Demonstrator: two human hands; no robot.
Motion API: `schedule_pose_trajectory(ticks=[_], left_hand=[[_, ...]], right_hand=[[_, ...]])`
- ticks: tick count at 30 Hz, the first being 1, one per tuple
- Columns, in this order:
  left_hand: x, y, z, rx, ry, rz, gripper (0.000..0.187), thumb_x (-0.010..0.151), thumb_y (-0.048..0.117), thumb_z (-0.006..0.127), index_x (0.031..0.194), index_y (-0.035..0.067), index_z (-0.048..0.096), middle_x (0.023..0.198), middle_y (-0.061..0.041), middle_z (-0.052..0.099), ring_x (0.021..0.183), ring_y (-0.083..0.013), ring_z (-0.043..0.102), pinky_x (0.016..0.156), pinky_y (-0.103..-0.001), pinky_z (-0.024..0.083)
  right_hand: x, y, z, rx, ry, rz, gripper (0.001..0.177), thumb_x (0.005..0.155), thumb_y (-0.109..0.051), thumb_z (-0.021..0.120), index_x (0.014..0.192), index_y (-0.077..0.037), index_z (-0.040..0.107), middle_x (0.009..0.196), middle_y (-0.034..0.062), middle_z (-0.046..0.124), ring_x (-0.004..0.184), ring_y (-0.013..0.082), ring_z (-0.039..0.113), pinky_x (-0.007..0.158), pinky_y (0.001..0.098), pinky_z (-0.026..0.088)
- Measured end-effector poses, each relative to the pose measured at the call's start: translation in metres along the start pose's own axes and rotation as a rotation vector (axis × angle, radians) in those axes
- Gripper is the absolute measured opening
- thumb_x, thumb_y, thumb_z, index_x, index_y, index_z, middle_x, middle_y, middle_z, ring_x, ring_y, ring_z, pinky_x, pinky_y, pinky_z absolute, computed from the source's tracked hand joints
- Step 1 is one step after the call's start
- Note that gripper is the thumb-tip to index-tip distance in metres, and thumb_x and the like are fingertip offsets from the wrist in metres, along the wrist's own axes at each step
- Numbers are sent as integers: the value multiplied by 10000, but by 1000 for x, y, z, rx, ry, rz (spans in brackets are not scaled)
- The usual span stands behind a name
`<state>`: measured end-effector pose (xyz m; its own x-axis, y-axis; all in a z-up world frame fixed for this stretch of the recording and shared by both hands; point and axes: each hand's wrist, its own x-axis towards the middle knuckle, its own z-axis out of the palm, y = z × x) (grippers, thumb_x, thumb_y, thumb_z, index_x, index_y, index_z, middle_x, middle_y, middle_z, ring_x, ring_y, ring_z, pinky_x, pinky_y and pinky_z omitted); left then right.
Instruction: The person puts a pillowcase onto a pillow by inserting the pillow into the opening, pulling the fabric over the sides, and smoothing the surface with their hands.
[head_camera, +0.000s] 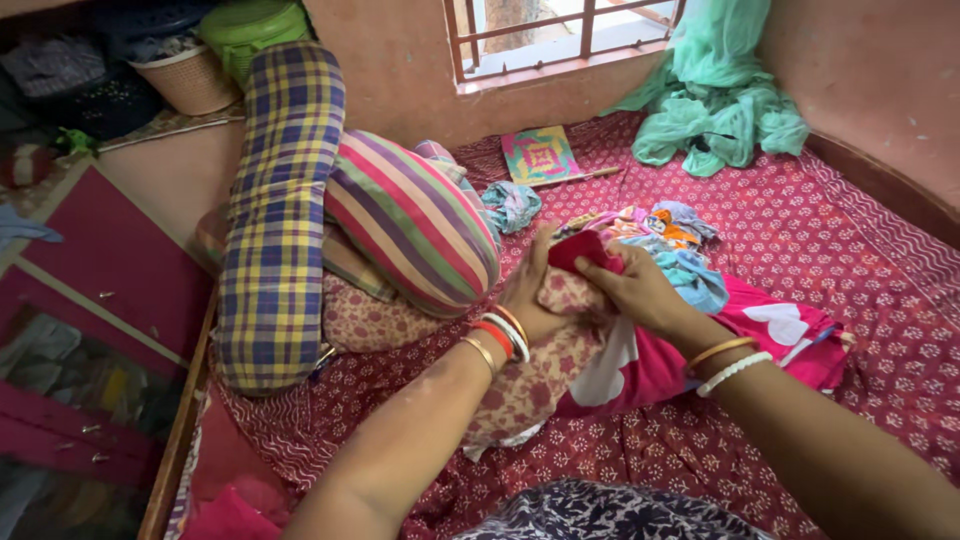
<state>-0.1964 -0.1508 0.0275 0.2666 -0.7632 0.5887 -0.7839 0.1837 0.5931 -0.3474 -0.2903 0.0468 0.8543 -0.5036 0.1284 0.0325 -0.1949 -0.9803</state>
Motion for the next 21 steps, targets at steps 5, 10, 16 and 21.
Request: schedule_pose_trajectory(ticks=[5, 10, 16, 21], left_hand=[[16, -22, 7, -51, -122, -15, 627, 724, 271, 852, 1298, 124, 648, 1113, -185, 754, 1047, -318, 745, 928, -422, 586], [17, -5, 16, -142, 196, -352, 278, 859, 301, 744, 1057, 107, 769, 941, -164, 765, 865, -267, 772, 785, -378, 578], [22, -38, 17, -115, 446, -629, 267, 853, 310, 713, 980, 83, 777, 941, -202, 773, 869, -342, 762, 774, -426, 571], [28, -92, 8, -104, 665, -847, 453, 833, 405, 762, 1078, 25, 736, 1061, -267, 730, 998, -419, 703, 839, -465, 549]], right_hand=[[2, -19, -1, 14, -35, -101, 105, 935, -183, 704, 895, -106, 645, 669, -66, 584, 558, 24, 520, 480, 231, 424], [-1, 2, 3, -754, 450, -465, 170, 900, -114, 744, 977, -43, 610, 879, 101, 616, 865, 254, 588, 740, 388, 482], [-43, 52, 18, -896, 645, -299, 457, 750, -174, 774, 1122, 12, 583, 1067, 211, 586, 1049, 422, 558, 868, 506, 439], [-62, 110, 5, -841, 460, 159, 309, 785, -198, 739, 1009, -19, 624, 957, 180, 657, 916, 377, 649, 818, 479, 519]])
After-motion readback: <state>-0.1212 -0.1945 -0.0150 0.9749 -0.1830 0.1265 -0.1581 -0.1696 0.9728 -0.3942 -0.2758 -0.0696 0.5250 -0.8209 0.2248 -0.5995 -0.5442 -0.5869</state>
